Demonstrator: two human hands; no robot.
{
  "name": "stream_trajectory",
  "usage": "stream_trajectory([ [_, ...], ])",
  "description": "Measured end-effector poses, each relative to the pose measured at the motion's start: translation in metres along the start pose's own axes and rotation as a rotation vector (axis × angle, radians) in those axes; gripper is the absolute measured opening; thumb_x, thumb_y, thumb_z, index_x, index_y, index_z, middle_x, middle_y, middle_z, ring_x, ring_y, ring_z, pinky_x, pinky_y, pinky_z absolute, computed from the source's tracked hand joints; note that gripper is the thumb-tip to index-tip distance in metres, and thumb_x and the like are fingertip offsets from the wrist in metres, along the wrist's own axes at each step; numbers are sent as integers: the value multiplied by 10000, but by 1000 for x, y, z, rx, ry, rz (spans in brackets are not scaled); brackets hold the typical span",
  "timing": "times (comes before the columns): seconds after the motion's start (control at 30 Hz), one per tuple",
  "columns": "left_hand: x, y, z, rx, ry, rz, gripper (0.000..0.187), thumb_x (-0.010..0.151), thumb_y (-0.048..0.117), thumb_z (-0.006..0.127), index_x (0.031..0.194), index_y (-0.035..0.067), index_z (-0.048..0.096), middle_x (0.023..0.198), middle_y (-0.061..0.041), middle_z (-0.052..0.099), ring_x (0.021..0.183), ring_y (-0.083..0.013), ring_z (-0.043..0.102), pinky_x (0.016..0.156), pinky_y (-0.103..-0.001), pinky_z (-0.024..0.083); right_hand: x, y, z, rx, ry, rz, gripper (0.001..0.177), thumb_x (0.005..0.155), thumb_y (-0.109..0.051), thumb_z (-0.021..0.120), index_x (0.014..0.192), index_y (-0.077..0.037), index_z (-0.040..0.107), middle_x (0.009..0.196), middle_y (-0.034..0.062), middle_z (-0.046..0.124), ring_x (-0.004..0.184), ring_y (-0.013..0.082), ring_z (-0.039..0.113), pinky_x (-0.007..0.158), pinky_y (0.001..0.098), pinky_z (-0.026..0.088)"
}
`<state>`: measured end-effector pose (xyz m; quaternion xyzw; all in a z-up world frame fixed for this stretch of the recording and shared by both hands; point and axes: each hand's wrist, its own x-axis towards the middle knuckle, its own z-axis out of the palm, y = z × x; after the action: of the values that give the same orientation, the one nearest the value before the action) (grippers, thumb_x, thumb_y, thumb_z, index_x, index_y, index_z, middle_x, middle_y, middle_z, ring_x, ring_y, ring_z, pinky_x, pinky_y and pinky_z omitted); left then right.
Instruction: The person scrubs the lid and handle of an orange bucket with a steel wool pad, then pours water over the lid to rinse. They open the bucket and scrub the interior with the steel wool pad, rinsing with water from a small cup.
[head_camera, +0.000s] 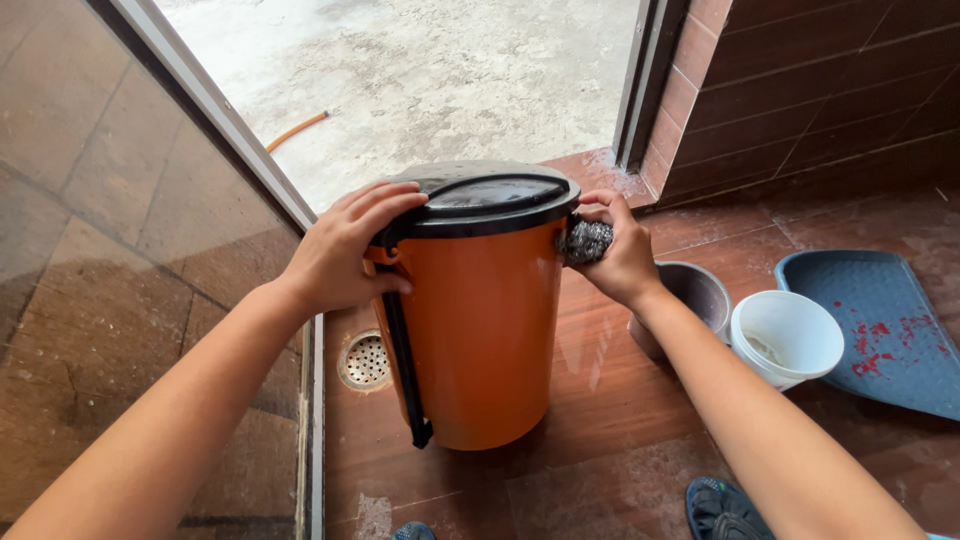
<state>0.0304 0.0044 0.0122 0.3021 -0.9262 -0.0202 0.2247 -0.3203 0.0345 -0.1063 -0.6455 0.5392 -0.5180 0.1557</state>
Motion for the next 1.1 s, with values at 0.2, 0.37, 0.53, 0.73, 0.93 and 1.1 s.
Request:
stream_trajectory([
  [0.2, -11, -18, 17, 40, 88, 34, 808, 663, 197, 873, 1419, 251, 595, 1538, 2, 534, 1448, -330, 459, 1191, -489, 395, -9, -12, 5, -210, 169, -205, 492, 802, -149, 869, 1195, -133, 574, 1032, 93, 719, 994, 263, 728, 841, 401, 579],
  [0.37, -28, -24, 45, -5, 158, 8, 832, 732, 214, 850, 1495, 242, 519, 1600, -7, 462, 1494, -325, 423, 1211, -498, 367, -2, -24, -3, -296, 224, -295, 386, 847, -160, 848, 1129, -127, 586, 1034, 100, 683, 998, 274, 685, 845, 409, 556],
  [0.53, -19, -21, 45, 147, 49, -41, 1009, 685, 368, 855, 1563, 203, 387, 1651, -62, 355, 1512, -357, 329, 1199, -626, 241, -1, -51, 1, -363, 220, -521, 459, 784, -318, 916, 1036, -99, 600, 953, 88, 686, 982, 292, 662, 899, 452, 531],
  [0.73, 5, 23, 43, 171, -22, 78, 1108, 676, 582, 857, 1580, 210, 335, 1639, -108, 333, 1495, -441, 276, 1177, -695, 166, -21, -98, 32, -249, 117, -607, 315, 743, -106, 829, 1016, -67, 677, 967, 80, 698, 972, 297, 650, 946, 442, 504],
  [0.93, 4, 31, 29, 111, -95, 4, 1137, 671, 633, 838, 1578, 208, 300, 1643, -104, 300, 1476, -460, 275, 1154, -700, 174, -20, -112, 35, -144, 37, -549, 381, 764, -189, 838, 1077, -65, 661, 1023, 105, 683, 1025, 331, 656, 909, 420, 522],
  [1.1, 5, 29, 30, 87, -119, -17, 1145, 684, 661, 831, 1590, 231, 280, 1654, -102, 277, 1487, -462, 241, 1164, -697, 151, -5, -81, 31, -152, 202, -610, 645, 946, -499, 732, 1274, -8, 472, 1294, 176, 564, 1208, 350, 603, 1054, 440, 501],
])
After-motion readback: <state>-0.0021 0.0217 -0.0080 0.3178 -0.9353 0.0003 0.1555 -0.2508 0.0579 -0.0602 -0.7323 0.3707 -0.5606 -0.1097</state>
